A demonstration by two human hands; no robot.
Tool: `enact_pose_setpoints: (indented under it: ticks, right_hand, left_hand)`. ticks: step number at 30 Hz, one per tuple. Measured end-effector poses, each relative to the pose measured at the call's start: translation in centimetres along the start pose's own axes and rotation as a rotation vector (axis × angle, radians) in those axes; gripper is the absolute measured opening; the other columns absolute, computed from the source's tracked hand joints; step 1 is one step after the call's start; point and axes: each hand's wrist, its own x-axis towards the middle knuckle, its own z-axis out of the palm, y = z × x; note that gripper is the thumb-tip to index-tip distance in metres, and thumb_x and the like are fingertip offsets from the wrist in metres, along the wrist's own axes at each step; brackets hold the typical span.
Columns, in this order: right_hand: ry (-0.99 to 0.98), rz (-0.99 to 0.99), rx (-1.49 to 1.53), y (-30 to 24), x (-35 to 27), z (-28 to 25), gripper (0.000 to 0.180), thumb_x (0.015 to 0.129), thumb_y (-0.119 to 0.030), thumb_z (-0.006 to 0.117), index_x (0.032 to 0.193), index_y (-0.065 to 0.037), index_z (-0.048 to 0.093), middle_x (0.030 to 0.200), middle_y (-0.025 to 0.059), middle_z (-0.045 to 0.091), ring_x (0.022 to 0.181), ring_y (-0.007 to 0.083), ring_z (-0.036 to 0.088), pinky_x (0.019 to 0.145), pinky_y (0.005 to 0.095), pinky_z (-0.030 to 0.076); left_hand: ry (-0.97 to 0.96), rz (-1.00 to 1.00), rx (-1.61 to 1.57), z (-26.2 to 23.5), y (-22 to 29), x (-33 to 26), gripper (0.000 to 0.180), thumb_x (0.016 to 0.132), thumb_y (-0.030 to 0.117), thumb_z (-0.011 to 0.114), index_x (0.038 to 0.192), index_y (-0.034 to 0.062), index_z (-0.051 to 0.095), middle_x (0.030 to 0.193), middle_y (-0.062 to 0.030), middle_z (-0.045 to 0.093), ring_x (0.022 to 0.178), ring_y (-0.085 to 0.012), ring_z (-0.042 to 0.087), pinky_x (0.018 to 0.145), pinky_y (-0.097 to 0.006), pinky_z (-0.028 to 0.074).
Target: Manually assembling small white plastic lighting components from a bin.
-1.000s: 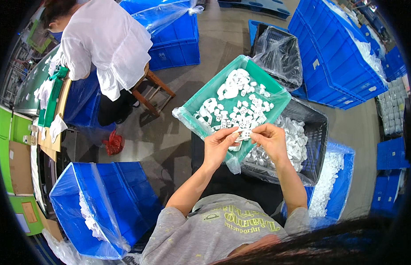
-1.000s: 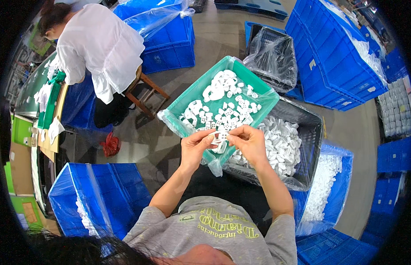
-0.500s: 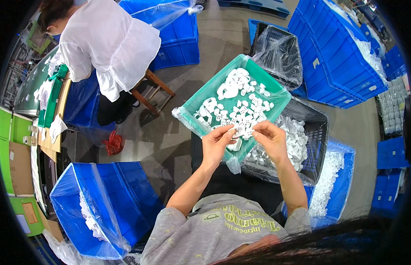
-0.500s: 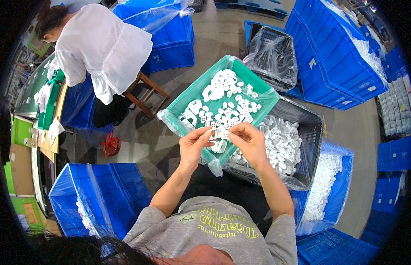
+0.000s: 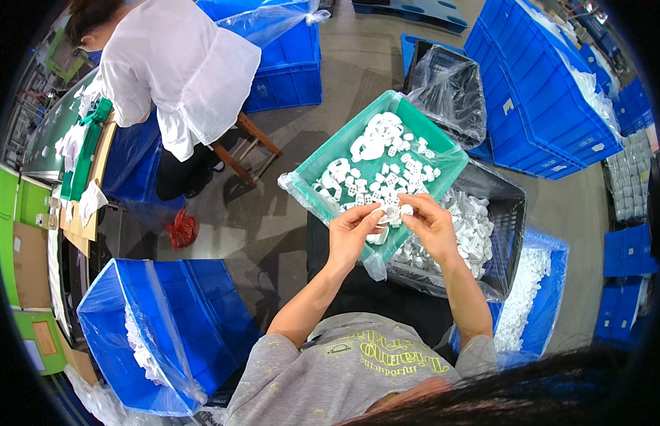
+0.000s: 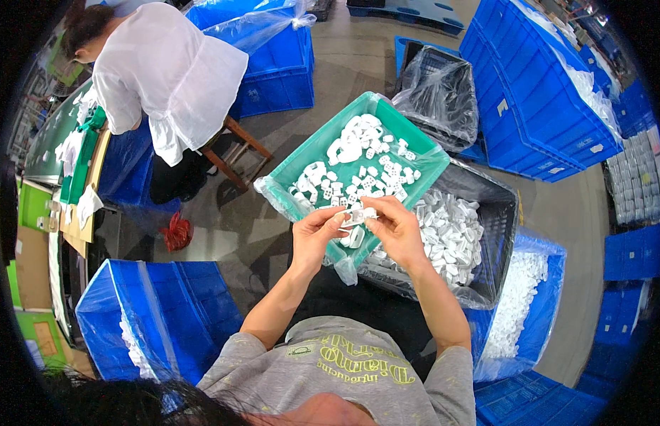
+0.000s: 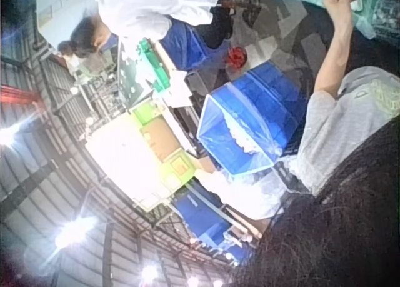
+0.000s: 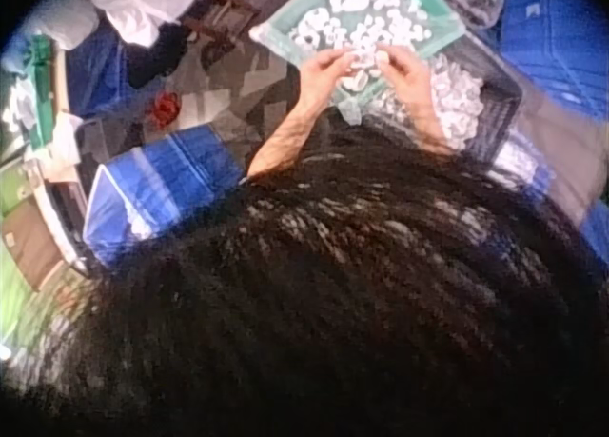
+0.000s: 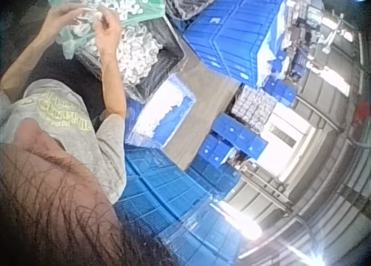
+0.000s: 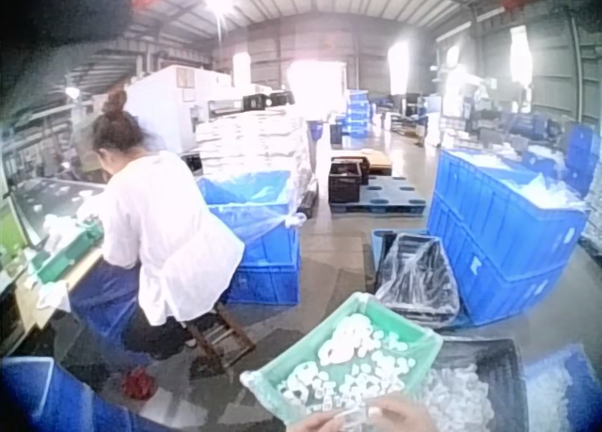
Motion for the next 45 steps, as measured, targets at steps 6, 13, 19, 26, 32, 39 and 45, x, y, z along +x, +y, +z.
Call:
enact_pose_setpoints:
  ticks: [6,13,19,26,32,39,45]
  right_hand:
    - [-0.031,0.209,0.222,0.8,0.4,-0.3,0.026,0.075,0.001,0.063,0.101,-0.001,0.06,0.088,0.0028,0.057,0.079,0.0101,0.055,0.068,0.0216,0.045]
    - [-0.012,0.09,-0.025,0.3,0.6,0.2,0.014,0.074,-0.002,0.066,0.087,0.001,0.064,0.086,0.0051,0.059,0.071,0.0093,0.056,0.062,0.0215,0.045]
    - [0.108,0.137,0.123,1.0,0.6,0.6,0.014,0.074,-0.001,0.066,0.088,0.002,0.065,0.081,0.005,0.06,0.063,0.0093,0.055,0.054,0.0211,0.044]
    - [0.129,0.32,0.132,0.8,0.8,0.6,0.009,0.074,0.001,0.065,0.083,0.001,0.063,0.074,0.0074,0.063,0.064,0.0095,0.057,0.054,0.0209,0.044]
    - [0.158,0.245,0.167,2.1,0.8,1.2,0.007,0.073,0.003,0.065,0.079,0.001,0.062,0.072,0.0057,0.063,0.062,0.0085,0.056,0.054,0.0208,0.044]
    - [0.119,0.15,0.074,3.9,0.7,1.6,0.011,0.074,0.002,0.064,0.084,0.001,0.06,0.07,0.0028,0.059,0.06,0.0079,0.054,0.055,0.0205,0.043]
    - [-0.092,0.284,-0.027,2.7,-0.3,-0.6,0.023,0.076,-0.006,0.064,0.097,0.002,0.059,0.071,0.006,0.062,0.063,0.0117,0.058,0.057,0.0258,0.047]
  left_hand:
    - [-0.006,-0.004,-0.012,0.1,-0.1,0.1,0.023,0.081,0.011,0.062,0.1,-0.003,0.06,0.089,-0.0106,0.064,0.075,-0.0152,0.062,0.065,-0.025,0.053]
    - [0.002,0.019,-0.035,0.2,-0.5,0.3,0.022,0.081,0.01,0.062,0.099,-0.0031,0.061,0.09,-0.0103,0.063,0.077,-0.0143,0.061,0.066,-0.026,0.054]
    - [0.026,0.036,-0.043,0.4,-0.9,0.1,0.021,0.081,0.008,0.062,0.099,-0.0025,0.062,0.09,-0.0096,0.063,0.078,-0.0141,0.061,0.065,-0.026,0.054]
    - [0.02,0.027,-0.023,0.3,-1.5,0.0,0.022,0.082,0.008,0.06,0.103,-0.0024,0.06,0.091,-0.0088,0.062,0.081,-0.0135,0.061,0.067,-0.026,0.053]
    - [-0.01,0.112,-0.012,0.3,-1.8,0.3,0.022,0.082,0.006,0.06,0.101,-0.0039,0.06,0.088,-0.0071,0.059,0.078,-0.0126,0.06,0.068,-0.025,0.053]
    - [-0.037,0.112,0.071,-0.3,-2.5,0.5,0.021,0.083,0.005,0.058,0.102,-0.0049,0.059,0.087,-0.0069,0.06,0.078,-0.0114,0.059,0.069,-0.024,0.053]
    - [-0.181,0.084,0.371,-1.3,-2.9,0.1,0.021,0.079,0.002,0.062,0.1,-0.0026,0.061,0.086,-0.0037,0.061,0.076,-0.0083,0.058,0.065,-0.02,0.048]
